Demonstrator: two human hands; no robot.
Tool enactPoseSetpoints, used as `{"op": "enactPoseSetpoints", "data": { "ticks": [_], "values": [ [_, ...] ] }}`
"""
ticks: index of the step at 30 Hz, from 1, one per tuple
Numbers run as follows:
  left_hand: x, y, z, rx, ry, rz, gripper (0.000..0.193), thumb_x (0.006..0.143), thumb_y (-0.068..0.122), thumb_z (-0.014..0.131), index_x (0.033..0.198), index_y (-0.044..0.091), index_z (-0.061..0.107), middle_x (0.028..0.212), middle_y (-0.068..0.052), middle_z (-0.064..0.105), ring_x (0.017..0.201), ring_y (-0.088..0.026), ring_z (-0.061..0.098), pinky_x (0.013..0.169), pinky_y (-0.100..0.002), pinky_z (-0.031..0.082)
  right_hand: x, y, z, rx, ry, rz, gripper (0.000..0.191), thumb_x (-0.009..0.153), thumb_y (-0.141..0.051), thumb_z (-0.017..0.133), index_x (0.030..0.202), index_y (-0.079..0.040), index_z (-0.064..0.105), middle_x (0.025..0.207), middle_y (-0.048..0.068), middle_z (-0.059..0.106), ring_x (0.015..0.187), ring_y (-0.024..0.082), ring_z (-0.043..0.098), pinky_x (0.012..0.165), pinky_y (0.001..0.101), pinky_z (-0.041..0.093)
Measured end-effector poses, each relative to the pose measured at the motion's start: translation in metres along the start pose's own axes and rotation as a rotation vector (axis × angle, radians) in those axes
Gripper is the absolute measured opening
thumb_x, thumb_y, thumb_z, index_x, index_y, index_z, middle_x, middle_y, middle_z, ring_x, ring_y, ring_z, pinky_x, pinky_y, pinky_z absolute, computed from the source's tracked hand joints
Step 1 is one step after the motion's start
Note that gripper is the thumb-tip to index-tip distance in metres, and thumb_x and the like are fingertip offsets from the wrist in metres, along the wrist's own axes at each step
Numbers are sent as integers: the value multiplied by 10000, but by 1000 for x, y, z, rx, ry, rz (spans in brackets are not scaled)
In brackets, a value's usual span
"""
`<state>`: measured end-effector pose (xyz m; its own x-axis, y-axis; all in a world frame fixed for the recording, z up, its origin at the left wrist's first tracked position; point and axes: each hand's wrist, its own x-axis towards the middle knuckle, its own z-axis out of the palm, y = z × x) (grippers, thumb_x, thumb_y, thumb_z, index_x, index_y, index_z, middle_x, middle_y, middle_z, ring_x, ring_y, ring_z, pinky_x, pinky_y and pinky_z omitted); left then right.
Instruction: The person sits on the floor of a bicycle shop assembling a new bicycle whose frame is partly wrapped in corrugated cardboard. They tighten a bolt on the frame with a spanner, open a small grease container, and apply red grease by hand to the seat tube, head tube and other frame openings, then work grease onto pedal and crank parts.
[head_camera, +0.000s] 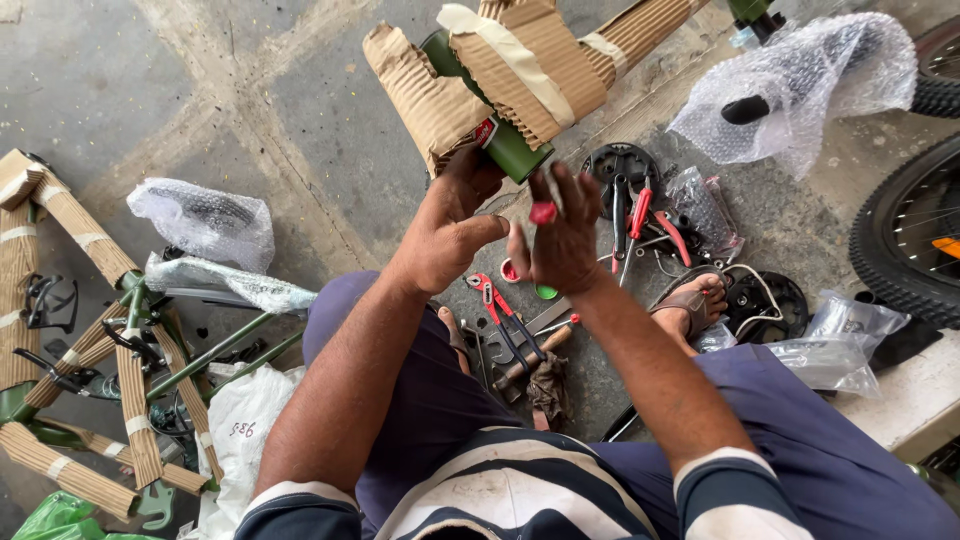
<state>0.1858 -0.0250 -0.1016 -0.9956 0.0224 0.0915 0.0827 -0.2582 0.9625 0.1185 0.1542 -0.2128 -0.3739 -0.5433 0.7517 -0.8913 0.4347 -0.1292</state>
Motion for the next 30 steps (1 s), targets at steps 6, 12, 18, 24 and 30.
{"op": "enactPoseSetpoints", "data": {
  "ticks": [6, 12, 18, 24, 30],
  "values": [
    [-2, -4, 1, -8, 49, -73, 866, 769, -1, 634, 1576, -22, 321, 1526, -151, 501, 1483, -281, 427, 1259, -436, 302, -5, -19, -6, 142, 87, 79, 723, 1001, -219, 617, 1533, 70, 220, 1566, 235, 451, 1464, 402, 335, 1234, 531, 229],
    [-1, 0, -1, 26, 18, -10, 885, 760, 46, 650, 1591, -8, 350, 1542, -151, 506, 1487, -294, 436, 1288, -437, 269, 1, -46, -13, 867, 219, 510, 831, 976, -106, 673, 1637, -2, 181, 1572, 104, 486, 1405, 254, 455, 1183, 378, 379],
    [-4, 5, -3, 2, 22, -65, 880, 748, 27, 613, 1584, 16, 340, 1551, -140, 498, 1485, -277, 432, 1264, -428, 286, 24, -79, -43, 1413, 278, 796, 922, 891, 22, 616, 1708, -105, 208, 1741, 75, 180, 1547, 211, 295, 1281, 414, 301],
    [-6, 1, -5, -32, 53, -102, 787, 766, -18, 551, 1541, 3, 410, 1545, -139, 527, 1495, -268, 443, 1239, -422, 311, 39, -100, -46, 1379, 196, 853, 1029, 814, 40, 629, 1699, -192, 160, 1804, 35, -54, 1662, 184, 53, 1300, 400, 151],
    [-5, 0, -7, -24, 50, -99, 777, 772, -23, 550, 1537, 3, 412, 1540, -145, 532, 1481, -271, 459, 1231, -428, 327, 35, -112, -49, 1640, 376, 867, 955, 828, 3, 619, 1680, -143, 214, 1784, 82, 66, 1632, 222, 117, 1332, 435, 148]
  ]
}}
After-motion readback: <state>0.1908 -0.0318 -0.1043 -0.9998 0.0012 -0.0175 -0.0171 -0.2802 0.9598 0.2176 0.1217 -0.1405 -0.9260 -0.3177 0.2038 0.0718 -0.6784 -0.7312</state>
